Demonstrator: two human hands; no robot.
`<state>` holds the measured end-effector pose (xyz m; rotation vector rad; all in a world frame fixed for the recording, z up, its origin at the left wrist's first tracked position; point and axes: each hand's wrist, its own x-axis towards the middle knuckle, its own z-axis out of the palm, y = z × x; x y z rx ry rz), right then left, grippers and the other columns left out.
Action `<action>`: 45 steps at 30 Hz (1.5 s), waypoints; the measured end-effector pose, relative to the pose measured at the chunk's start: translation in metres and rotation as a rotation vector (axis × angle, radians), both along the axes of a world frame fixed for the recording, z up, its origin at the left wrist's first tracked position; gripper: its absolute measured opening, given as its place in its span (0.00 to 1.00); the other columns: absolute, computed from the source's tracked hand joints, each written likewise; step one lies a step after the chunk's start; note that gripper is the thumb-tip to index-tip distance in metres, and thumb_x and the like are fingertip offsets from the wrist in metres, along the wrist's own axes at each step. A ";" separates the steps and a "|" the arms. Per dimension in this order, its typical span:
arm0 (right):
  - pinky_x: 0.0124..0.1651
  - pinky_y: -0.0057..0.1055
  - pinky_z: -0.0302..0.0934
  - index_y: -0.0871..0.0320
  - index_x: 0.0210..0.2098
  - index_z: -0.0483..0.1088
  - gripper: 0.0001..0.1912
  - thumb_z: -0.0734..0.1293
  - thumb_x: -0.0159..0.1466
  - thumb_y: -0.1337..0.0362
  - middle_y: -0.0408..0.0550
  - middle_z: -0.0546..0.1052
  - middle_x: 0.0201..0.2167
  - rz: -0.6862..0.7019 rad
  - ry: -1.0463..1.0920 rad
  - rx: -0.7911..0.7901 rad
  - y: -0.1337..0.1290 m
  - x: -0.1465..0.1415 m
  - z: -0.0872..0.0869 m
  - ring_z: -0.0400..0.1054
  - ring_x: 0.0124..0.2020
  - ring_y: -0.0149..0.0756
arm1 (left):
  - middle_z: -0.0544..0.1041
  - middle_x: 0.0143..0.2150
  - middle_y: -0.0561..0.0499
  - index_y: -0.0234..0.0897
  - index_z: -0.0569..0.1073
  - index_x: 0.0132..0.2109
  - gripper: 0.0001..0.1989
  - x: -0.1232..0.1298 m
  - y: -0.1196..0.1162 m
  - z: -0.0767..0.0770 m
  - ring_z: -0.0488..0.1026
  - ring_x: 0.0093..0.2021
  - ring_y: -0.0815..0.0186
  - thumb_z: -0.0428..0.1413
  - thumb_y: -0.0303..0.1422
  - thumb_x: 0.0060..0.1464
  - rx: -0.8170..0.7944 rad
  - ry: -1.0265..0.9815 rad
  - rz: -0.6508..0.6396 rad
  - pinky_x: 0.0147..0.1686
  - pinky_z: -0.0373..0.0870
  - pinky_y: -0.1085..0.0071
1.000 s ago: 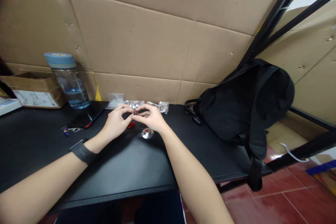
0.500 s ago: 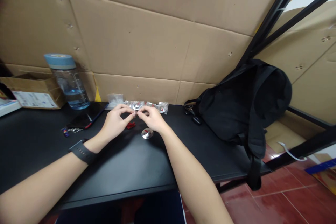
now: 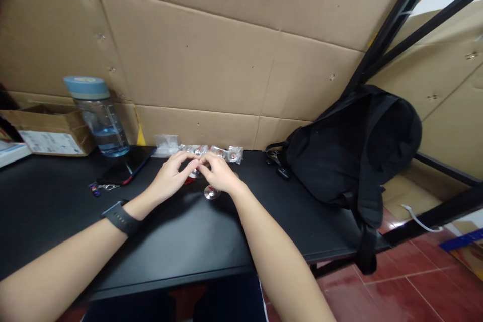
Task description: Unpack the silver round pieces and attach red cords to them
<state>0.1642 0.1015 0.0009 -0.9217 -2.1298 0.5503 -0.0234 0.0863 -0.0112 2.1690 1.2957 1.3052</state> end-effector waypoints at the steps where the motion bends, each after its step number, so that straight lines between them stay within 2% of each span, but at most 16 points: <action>1: 0.46 0.34 0.63 0.58 0.36 0.69 0.06 0.64 0.69 0.64 0.48 0.74 0.40 0.002 0.002 0.004 0.000 0.000 0.000 0.69 0.42 0.37 | 0.79 0.49 0.51 0.46 0.77 0.47 0.13 0.000 0.000 0.000 0.72 0.54 0.57 0.54 0.46 0.65 0.001 0.014 0.006 0.57 0.65 0.59; 6: 0.46 0.33 0.63 0.57 0.36 0.68 0.05 0.64 0.69 0.66 0.49 0.74 0.41 -0.010 0.037 0.021 0.001 0.004 0.004 0.69 0.43 0.37 | 0.80 0.48 0.52 0.47 0.80 0.42 0.13 -0.001 0.002 -0.004 0.72 0.54 0.55 0.53 0.45 0.65 -0.025 0.146 -0.003 0.58 0.62 0.55; 10: 0.46 0.33 0.63 0.57 0.35 0.68 0.05 0.64 0.69 0.66 0.49 0.74 0.42 -0.033 0.032 0.024 0.003 0.006 0.006 0.69 0.43 0.37 | 0.79 0.49 0.51 0.48 0.81 0.43 0.12 -0.006 0.004 -0.002 0.70 0.54 0.53 0.54 0.45 0.64 -0.023 0.234 0.001 0.58 0.61 0.52; 15: 0.46 0.33 0.63 0.57 0.35 0.67 0.05 0.63 0.69 0.67 0.49 0.74 0.43 -0.015 0.013 0.031 0.001 0.004 0.005 0.69 0.43 0.36 | 0.80 0.47 0.52 0.49 0.81 0.42 0.11 -0.013 0.007 0.002 0.70 0.53 0.53 0.55 0.45 0.63 -0.048 0.290 -0.037 0.57 0.62 0.53; 22: 0.50 0.35 0.62 0.57 0.34 0.68 0.04 0.64 0.67 0.69 0.48 0.74 0.41 0.024 -0.058 0.072 0.000 0.005 0.004 0.68 0.44 0.37 | 0.79 0.48 0.50 0.47 0.81 0.41 0.12 -0.008 0.006 -0.005 0.70 0.51 0.52 0.56 0.45 0.62 -0.066 0.351 -0.105 0.53 0.63 0.54; 28: 0.46 0.32 0.61 0.58 0.35 0.71 0.03 0.66 0.67 0.68 0.47 0.75 0.38 0.011 -0.138 0.024 -0.002 0.006 0.006 0.69 0.39 0.35 | 0.80 0.46 0.51 0.49 0.83 0.36 0.12 -0.009 0.006 -0.004 0.70 0.50 0.55 0.56 0.43 0.63 -0.032 0.351 -0.144 0.53 0.63 0.58; 34: 0.38 0.29 0.60 0.59 0.37 0.73 0.07 0.67 0.68 0.62 0.45 0.79 0.33 -0.001 -0.200 -0.120 -0.008 0.008 0.011 0.70 0.33 0.33 | 0.81 0.40 0.51 0.50 0.84 0.35 0.11 -0.012 0.007 -0.004 0.72 0.48 0.56 0.58 0.43 0.62 -0.007 0.379 -0.150 0.50 0.62 0.60; 40: 0.39 0.28 0.60 0.59 0.38 0.77 0.12 0.68 0.68 0.56 0.47 0.81 0.35 0.029 -0.276 -0.137 -0.011 0.008 0.015 0.72 0.35 0.33 | 0.81 0.39 0.51 0.48 0.83 0.35 0.09 -0.014 0.011 -0.008 0.73 0.47 0.56 0.59 0.40 0.61 -0.003 0.395 -0.155 0.48 0.62 0.61; 45: 0.39 0.28 0.60 0.59 0.41 0.78 0.11 0.74 0.62 0.59 0.47 0.81 0.36 0.057 -0.313 -0.141 -0.007 0.011 0.010 0.73 0.35 0.34 | 0.83 0.40 0.51 0.49 0.83 0.38 0.08 -0.014 0.012 -0.009 0.74 0.46 0.56 0.60 0.42 0.60 -0.017 0.393 -0.146 0.48 0.63 0.60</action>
